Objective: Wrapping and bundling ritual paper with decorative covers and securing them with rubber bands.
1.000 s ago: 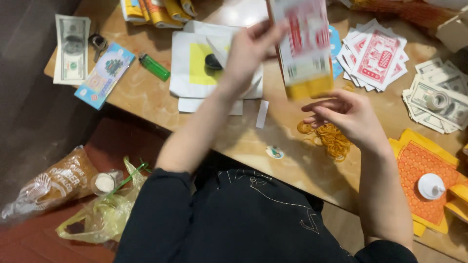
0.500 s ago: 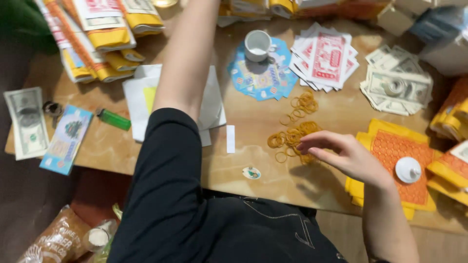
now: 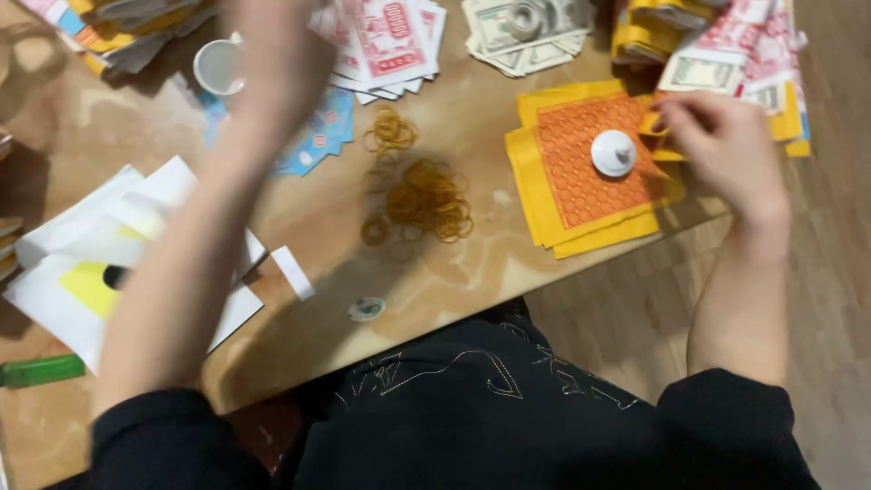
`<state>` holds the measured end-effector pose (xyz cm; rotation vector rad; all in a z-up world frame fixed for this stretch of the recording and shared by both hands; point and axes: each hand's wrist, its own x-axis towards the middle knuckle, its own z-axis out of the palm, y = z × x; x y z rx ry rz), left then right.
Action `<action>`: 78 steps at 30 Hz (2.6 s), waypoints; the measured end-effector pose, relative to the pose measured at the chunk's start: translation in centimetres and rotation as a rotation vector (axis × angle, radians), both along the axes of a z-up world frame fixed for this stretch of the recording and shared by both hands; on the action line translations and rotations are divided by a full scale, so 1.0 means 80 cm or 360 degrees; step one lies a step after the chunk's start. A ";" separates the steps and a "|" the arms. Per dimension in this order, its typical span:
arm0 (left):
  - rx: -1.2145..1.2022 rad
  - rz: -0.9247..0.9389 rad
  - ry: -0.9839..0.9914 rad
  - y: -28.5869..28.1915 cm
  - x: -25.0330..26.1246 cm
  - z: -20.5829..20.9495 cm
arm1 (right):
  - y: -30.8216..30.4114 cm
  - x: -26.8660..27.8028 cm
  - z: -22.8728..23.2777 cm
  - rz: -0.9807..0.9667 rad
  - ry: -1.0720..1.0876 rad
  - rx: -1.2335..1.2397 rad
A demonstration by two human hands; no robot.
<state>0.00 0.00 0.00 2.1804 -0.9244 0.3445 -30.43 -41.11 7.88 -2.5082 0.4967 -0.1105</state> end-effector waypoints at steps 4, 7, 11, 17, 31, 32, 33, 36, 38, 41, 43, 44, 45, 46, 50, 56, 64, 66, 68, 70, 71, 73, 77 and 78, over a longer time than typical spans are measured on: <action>-0.0107 -0.0651 0.0380 -0.170 -0.141 0.020 | 0.044 -0.012 -0.024 0.0035 0.0163 0.0087; 0.0142 -0.0821 0.0374 -0.256 -0.184 -0.020 | 0.051 -0.020 -0.048 0.0189 -0.0144 -0.0304; 0.0325 -0.0537 0.0037 -0.310 -0.208 -0.060 | 0.036 -0.024 -0.067 0.0062 -0.0256 -0.0181; 0.0349 -0.0309 0.0176 -0.321 -0.220 -0.043 | 0.030 -0.026 -0.079 -0.0005 -0.0333 -0.0007; 0.0147 -0.0663 0.1508 -0.176 -0.126 0.043 | 0.027 -0.016 -0.077 -0.0114 -0.0486 0.0053; 0.0047 -0.0700 0.1415 -0.148 -0.126 0.060 | 0.028 -0.013 -0.082 -0.0032 -0.0418 -0.0035; -0.0052 -0.0737 0.1321 -0.119 -0.126 0.076 | 0.030 -0.011 -0.086 0.0050 -0.0349 -0.0123; -0.0064 -0.0603 0.1159 -0.073 -0.158 0.137 | 0.052 -0.005 -0.059 -0.0241 -0.0150 0.0041; -0.0252 -0.0514 0.1367 -0.056 -0.174 0.135 | 0.044 -0.023 -0.091 -0.0129 -0.0333 0.0438; -0.0663 -0.0459 0.1487 -0.026 -0.209 0.104 | 0.111 -0.013 -0.090 0.0190 -0.0490 0.1665; -0.0884 -0.0464 0.1383 -0.008 -0.241 0.081 | 0.172 0.002 -0.074 0.0413 -0.0384 0.2495; -0.1034 -0.0494 0.1530 0.001 -0.257 0.072 | 0.203 0.009 -0.070 0.0267 -0.0470 0.2413; -0.1191 -0.0527 0.1669 0.010 -0.273 0.064 | 0.234 0.016 -0.065 0.0127 -0.0557 0.2323; -0.1210 -0.0458 0.1638 0.025 -0.284 0.044 | 0.248 0.019 -0.065 0.0185 -0.0510 0.2354; -0.1231 -0.0076 0.1568 0.082 -0.322 -0.013 | 0.288 0.033 -0.076 0.0347 -0.0305 0.2018; -0.0476 0.0573 0.1099 0.185 -0.336 0.003 | 0.300 0.039 -0.075 0.0431 -0.0098 0.0835; 0.0485 0.0693 0.0130 0.301 -0.298 -0.001 | 0.295 0.028 -0.033 0.0798 -0.0550 -0.0681; 0.0640 0.0438 0.0043 0.314 -0.287 -0.006 | 0.333 0.043 -0.013 0.1220 -0.0748 -0.0644; 0.0696 0.0403 0.0083 0.317 -0.281 -0.003 | 0.393 0.067 0.008 0.1589 -0.0603 -0.0330; 0.0756 0.0374 0.0129 0.315 -0.280 -0.001 | 0.454 0.093 0.016 0.1955 -0.0445 0.0015; 0.0785 0.0379 0.0101 0.312 -0.281 -0.001 | 0.485 0.105 0.013 0.2204 -0.0480 0.0163; 0.0822 0.0410 0.0059 0.315 -0.278 -0.028 | 0.546 0.139 -0.001 0.2473 -0.0533 0.0313; 0.1143 0.0565 -0.0195 0.321 -0.276 -0.086 | 0.630 0.218 -0.085 0.2456 -0.0347 0.0488; 0.1191 0.0602 -0.0233 0.319 -0.276 -0.087 | 0.643 0.239 -0.115 0.2447 -0.0519 0.0402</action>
